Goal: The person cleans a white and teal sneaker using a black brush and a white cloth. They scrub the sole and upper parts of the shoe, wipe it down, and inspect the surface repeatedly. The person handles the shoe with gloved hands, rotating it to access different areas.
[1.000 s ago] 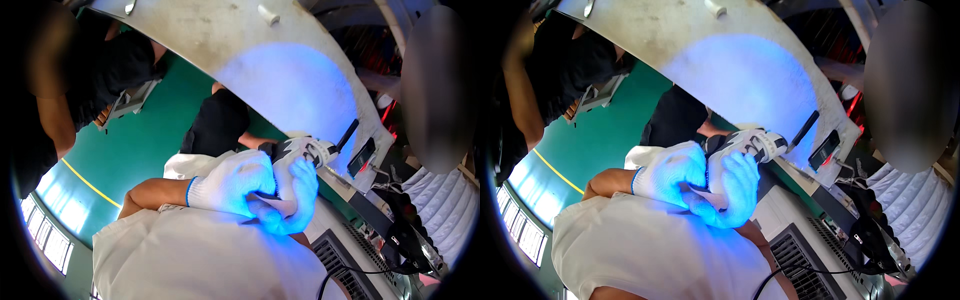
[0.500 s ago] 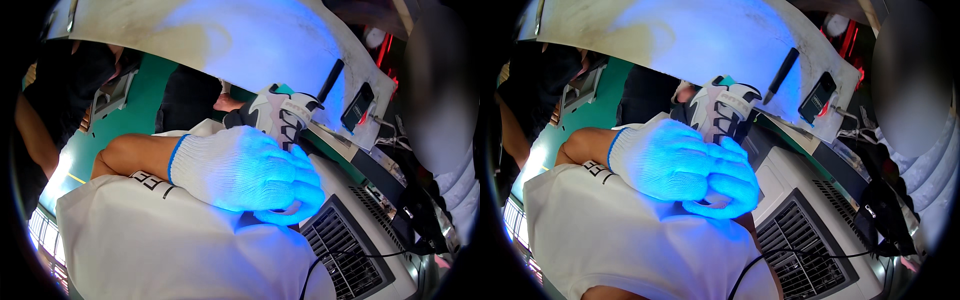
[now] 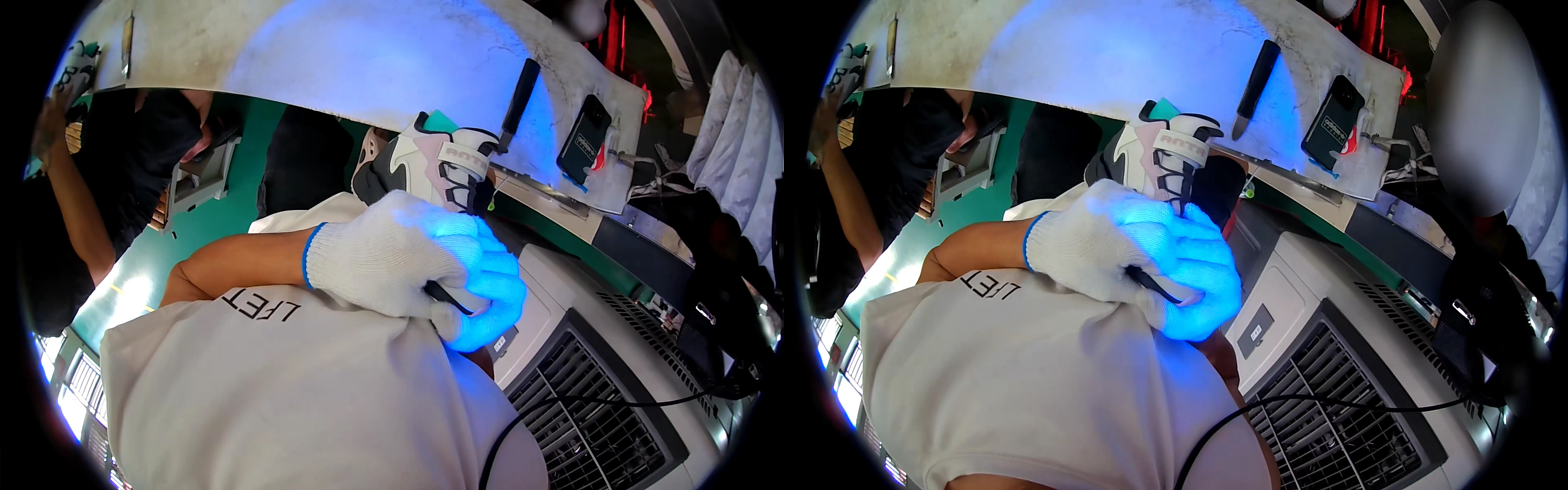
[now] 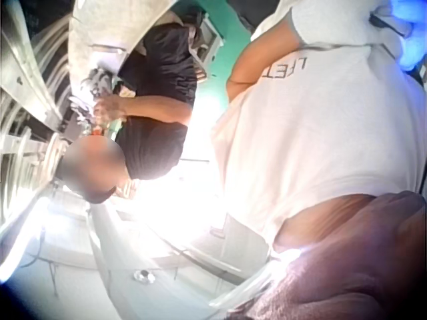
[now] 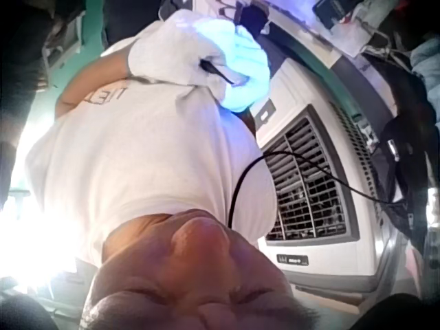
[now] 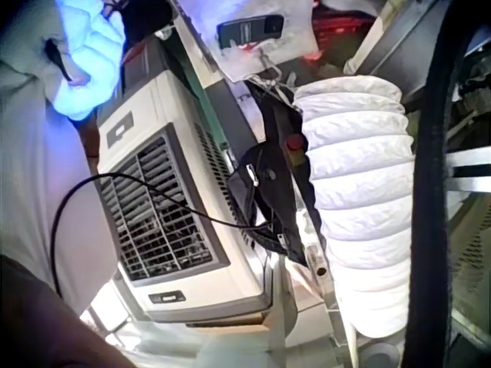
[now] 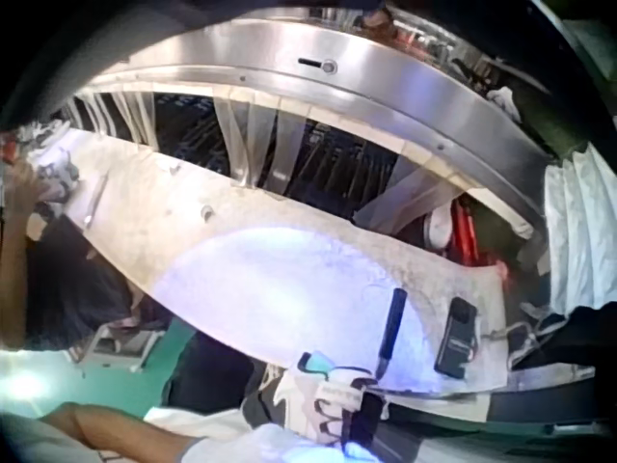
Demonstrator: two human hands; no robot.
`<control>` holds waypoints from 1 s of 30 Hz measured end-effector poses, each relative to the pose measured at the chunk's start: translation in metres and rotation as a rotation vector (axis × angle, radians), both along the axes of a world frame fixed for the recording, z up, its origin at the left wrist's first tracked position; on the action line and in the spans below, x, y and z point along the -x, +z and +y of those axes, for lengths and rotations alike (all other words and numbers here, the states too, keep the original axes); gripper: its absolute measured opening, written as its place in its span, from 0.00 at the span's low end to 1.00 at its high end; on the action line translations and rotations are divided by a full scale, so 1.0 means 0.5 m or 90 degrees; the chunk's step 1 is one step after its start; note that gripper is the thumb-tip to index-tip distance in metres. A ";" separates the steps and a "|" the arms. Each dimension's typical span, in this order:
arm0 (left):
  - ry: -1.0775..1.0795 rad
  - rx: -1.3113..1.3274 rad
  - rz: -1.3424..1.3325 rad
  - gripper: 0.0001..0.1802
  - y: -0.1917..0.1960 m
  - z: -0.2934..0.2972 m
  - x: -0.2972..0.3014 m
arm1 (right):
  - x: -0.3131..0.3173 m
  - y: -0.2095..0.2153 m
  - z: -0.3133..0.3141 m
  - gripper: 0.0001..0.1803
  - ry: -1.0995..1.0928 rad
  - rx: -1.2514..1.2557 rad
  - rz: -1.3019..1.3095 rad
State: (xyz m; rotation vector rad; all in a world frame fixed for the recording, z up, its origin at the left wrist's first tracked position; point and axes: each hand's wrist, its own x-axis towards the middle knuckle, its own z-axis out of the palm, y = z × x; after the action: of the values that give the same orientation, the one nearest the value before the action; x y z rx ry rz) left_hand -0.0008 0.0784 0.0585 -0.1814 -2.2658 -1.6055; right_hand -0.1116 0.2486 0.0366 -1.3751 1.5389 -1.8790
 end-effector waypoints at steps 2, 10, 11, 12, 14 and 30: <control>0.024 -0.015 -0.005 0.22 -0.001 0.003 0.002 | 0.014 0.002 0.009 0.21 0.018 0.003 -0.012; 0.033 -0.022 -0.080 0.25 0.013 -0.013 -0.003 | 0.023 0.031 0.027 0.14 0.055 -0.033 -0.065; 0.033 -0.043 -0.066 0.24 0.013 -0.015 -0.004 | 0.020 0.034 0.024 0.14 0.046 -0.041 -0.061; 0.035 -0.065 -0.051 0.24 0.013 -0.016 -0.006 | 0.017 0.044 0.017 0.15 0.037 -0.050 -0.052; 0.018 -0.081 -0.019 0.23 0.008 -0.030 -0.006 | 0.015 0.071 -0.009 0.11 0.033 -0.077 0.026; 0.226 -0.204 -0.118 0.38 -0.162 -0.065 -0.129 | 0.018 0.182 -0.091 0.45 0.079 -0.367 0.218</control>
State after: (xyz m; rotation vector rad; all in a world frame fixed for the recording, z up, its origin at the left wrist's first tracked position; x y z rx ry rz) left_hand 0.0636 0.0460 -0.0226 0.4419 -1.9822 -1.8111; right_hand -0.1205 0.2033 0.1274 -1.5038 1.9017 -1.0325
